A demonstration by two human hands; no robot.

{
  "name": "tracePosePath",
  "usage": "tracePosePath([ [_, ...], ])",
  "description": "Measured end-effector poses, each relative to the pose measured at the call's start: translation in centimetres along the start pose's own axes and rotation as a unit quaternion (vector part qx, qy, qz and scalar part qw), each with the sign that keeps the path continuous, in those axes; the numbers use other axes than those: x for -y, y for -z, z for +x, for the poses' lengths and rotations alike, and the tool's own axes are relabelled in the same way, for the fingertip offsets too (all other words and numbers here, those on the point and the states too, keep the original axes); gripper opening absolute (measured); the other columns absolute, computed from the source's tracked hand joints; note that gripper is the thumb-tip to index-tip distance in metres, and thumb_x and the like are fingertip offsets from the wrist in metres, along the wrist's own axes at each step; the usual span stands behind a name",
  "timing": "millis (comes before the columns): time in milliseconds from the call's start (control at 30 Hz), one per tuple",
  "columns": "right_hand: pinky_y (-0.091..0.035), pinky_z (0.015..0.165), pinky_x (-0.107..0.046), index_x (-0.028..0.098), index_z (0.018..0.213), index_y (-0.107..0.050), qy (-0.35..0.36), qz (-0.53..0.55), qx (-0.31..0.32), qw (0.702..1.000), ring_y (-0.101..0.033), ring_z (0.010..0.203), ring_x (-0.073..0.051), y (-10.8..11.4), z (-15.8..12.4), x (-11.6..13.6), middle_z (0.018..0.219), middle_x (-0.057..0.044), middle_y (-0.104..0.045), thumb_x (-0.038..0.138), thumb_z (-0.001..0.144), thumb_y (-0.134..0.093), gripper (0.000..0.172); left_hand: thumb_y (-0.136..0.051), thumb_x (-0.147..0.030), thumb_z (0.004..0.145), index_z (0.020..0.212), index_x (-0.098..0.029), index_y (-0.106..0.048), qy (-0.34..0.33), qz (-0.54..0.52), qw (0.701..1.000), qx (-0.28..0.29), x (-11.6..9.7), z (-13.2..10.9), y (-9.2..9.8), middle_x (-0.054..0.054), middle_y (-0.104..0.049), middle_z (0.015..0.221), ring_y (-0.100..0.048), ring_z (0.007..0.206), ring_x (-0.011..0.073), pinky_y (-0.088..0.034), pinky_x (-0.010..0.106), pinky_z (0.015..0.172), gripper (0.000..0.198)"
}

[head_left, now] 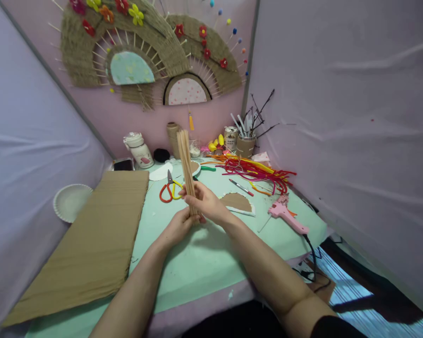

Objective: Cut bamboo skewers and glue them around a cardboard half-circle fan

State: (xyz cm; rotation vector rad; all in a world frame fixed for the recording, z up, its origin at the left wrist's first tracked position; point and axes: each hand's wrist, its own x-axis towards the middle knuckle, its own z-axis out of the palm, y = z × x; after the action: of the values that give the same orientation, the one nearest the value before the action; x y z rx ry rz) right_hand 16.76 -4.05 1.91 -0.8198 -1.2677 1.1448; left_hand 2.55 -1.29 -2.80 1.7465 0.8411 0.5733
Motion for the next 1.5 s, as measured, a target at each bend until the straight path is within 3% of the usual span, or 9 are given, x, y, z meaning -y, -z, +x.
tracePosePath([
  [133, -0.042, 0.098, -0.037, 0.021, 0.118, -0.051, -0.061, -0.246, -0.064, 0.965, -0.054, 0.117, -0.022, 3.8, -2.1, 0.4, 0.124, -0.011, -0.058, 0.043, 0.080, -0.063, 0.046, -0.058, -0.041, 0.086, 0.082, -0.016, -0.062, 0.022, -0.086, 0.995, -0.046, -0.8, -0.1, 0.4, 0.009, -0.071, 0.087, -0.066, 0.086, 0.0211, -0.050, 0.034, 0.081, 0.025],
  [300, -0.034, 0.102, -0.042, 0.014, 0.125, -0.054, -0.191, -0.611, -0.074, 0.764, -0.043, 0.127, -0.034, 8.1, -5.4, 0.6, 0.131, -0.020, -0.052, 0.041, 0.079, -0.067, 0.055, -0.068, -0.036, 0.081, 0.085, -0.016, -0.054, 0.118, -0.254, 0.958, -0.064, -1.4, -0.3, 1.0, 0.005, -0.069, 0.084, -0.068, 0.082, 0.0190, -0.053, 0.032, 0.076, 0.024],
  [400, -0.037, 0.096, -0.041, 0.014, 0.125, -0.054, -0.236, -0.655, -0.066, 0.715, -0.046, 0.123, -0.035, 9.1, -6.3, 0.3, 0.129, -0.020, -0.052, 0.045, 0.082, -0.064, 0.055, -0.071, -0.031, 0.080, 0.085, -0.016, -0.053, 0.146, -0.303, 0.940, -0.055, -1.5, -0.5, 1.2, 0.005, -0.069, 0.083, -0.070, 0.081, 0.0188, -0.054, 0.034, 0.079, 0.024],
  [600, -0.040, 0.090, -0.039, 0.011, 0.123, -0.055, -0.205, -0.640, -0.095, 0.734, -0.052, 0.111, -0.033, 8.6, -6.2, -0.8, 0.114, -0.019, -0.059, 0.039, 0.085, -0.057, 0.047, -0.071, -0.030, 0.080, 0.086, -0.015, -0.053, 0.136, -0.325, 0.934, -0.051, -1.5, -0.7, 1.5, 0.004, -0.069, 0.080, -0.070, 0.078, 0.0181, -0.056, 0.034, 0.077, 0.024],
  [900, -0.036, 0.103, -0.043, 0.016, 0.142, -0.038, -0.093, -0.578, 0.019, 0.811, -0.044, 0.126, -0.033, 4.0, -5.4, -3.2, 0.134, -0.017, -0.049, 0.043, 0.073, -0.073, 0.081, -0.070, -0.030, 0.081, 0.090, -0.016, -0.051, 0.057, -0.347, 0.909, -0.225, -1.9, -0.3, 2.0, 0.001, -0.068, 0.074, -0.070, 0.075, 0.0170, -0.055, 0.040, 0.086, 0.026],
  [1067, -0.036, 0.104, -0.044, 0.017, 0.144, -0.036, -0.102, -0.557, 0.027, 0.823, -0.042, 0.124, -0.031, 4.0, -5.1, -3.1, 0.129, -0.015, -0.049, 0.035, 0.076, -0.067, 0.077, -0.069, -0.030, 0.082, 0.090, -0.016, -0.049, 0.031, -0.363, 0.896, -0.255, -2.5, -0.5, 2.4, 0.001, -0.068, 0.074, -0.070, 0.074, 0.0165, -0.055, 0.042, 0.086, 0.026],
  [1300, -0.036, 0.106, -0.045, 0.025, 0.147, -0.032, -0.077, -0.468, 0.197, 0.858, -0.039, 0.127, -0.029, 2.3, -5.0, -1.4, 0.132, -0.011, -0.045, 0.035, 0.061, -0.083, 0.100, -0.070, -0.031, 0.082, 0.089, -0.017, -0.049, -0.003, -0.381, 0.879, -0.288, -3.1, -0.7, 2.7, -0.002, -0.068, 0.072, -0.070, 0.073, 0.0148, -0.056, 0.036, 0.081, 0.026],
  [1400, -0.035, 0.107, -0.048, 0.023, 0.146, -0.036, -0.095, -0.471, 0.241, 0.843, -0.039, 0.129, -0.032, 2.2, -4.9, -1.1, 0.135, -0.014, -0.045, 0.039, 0.053, -0.088, 0.108, -0.070, -0.032, 0.082, 0.090, -0.017, -0.049, -0.003, -0.378, 0.882, -0.282, -2.9, -0.7, 2.8, -0.001, -0.068, 0.072, -0.070, 0.072, 0.0148, -0.056, 0.037, 0.082, 0.027],
  [1500, -0.035, 0.108, -0.048, 0.023, 0.143, -0.041, -0.057, -0.463, 0.197, 0.862, -0.040, 0.131, -0.031, 3.0, -4.1, -0.3, 0.139, -0.014, -0.045, 0.043, 0.068, -0.079, 0.086, -0.073, -0.033, 0.080, 0.090, -0.016, -0.050, 0.023, -0.381, 0.902, -0.202, -2.6, -1.0, 2.6, 0.001, -0.070, 0.075, -0.071, 0.074, 0.0172, -0.055, 0.039, 0.083, 0.030],
])
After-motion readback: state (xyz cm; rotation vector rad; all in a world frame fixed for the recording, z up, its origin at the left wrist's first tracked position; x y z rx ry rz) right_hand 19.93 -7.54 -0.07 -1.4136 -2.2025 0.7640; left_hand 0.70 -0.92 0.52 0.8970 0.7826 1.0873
